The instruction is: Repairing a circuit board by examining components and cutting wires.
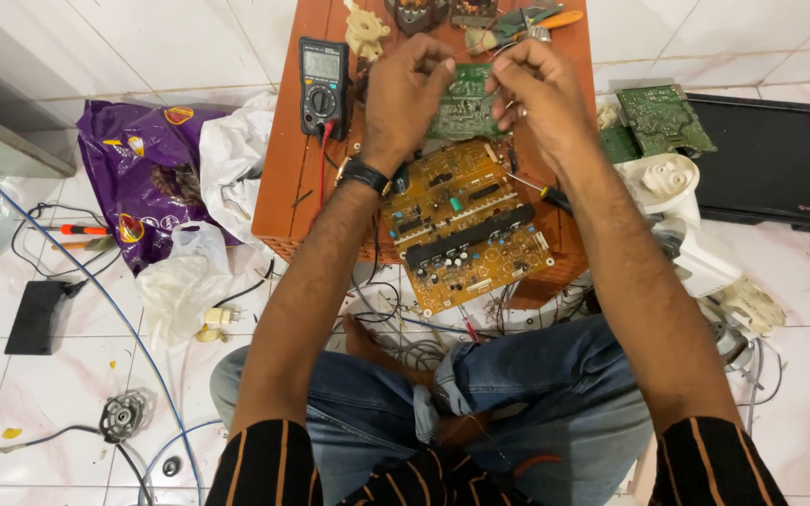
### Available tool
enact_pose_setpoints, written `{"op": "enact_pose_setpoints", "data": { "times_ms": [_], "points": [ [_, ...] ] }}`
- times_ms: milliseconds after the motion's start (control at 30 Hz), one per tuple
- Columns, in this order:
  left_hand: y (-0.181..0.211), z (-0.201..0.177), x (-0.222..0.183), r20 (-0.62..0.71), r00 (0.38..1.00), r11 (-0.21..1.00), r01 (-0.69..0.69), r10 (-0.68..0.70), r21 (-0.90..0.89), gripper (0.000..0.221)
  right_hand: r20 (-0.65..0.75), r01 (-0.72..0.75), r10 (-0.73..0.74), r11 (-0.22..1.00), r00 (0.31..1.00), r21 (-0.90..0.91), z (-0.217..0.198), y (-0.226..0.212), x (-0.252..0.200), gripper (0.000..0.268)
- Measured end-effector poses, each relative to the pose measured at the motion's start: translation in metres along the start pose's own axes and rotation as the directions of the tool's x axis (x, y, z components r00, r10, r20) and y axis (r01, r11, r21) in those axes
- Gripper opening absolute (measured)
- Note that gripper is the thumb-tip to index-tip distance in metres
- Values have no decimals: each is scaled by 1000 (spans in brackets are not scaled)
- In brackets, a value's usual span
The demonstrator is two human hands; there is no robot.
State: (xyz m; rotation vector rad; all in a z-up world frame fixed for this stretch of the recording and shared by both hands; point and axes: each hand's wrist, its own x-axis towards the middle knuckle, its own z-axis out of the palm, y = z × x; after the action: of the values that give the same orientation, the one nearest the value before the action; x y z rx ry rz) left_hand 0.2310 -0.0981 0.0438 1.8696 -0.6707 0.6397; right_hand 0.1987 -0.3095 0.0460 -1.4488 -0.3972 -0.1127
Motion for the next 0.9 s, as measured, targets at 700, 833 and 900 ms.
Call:
{"op": "enact_pose_setpoints", "data": {
  "times_ms": [700,833,900],
  "points": [
    [-33,3,6,-71,996,982,31,-45,-184,8,-74,21,-17,999,997,46,-15,4,0,15],
    [-3,-1,8,42,998,996,-32,36,-79,16,-7,5,-4,998,1000,56,-9,1,0,14],
    [6,3,13,67,991,989,-112,118,-92,16,7,1,-2,999,1000,46,-5,-5,1,12]
  ]
}}
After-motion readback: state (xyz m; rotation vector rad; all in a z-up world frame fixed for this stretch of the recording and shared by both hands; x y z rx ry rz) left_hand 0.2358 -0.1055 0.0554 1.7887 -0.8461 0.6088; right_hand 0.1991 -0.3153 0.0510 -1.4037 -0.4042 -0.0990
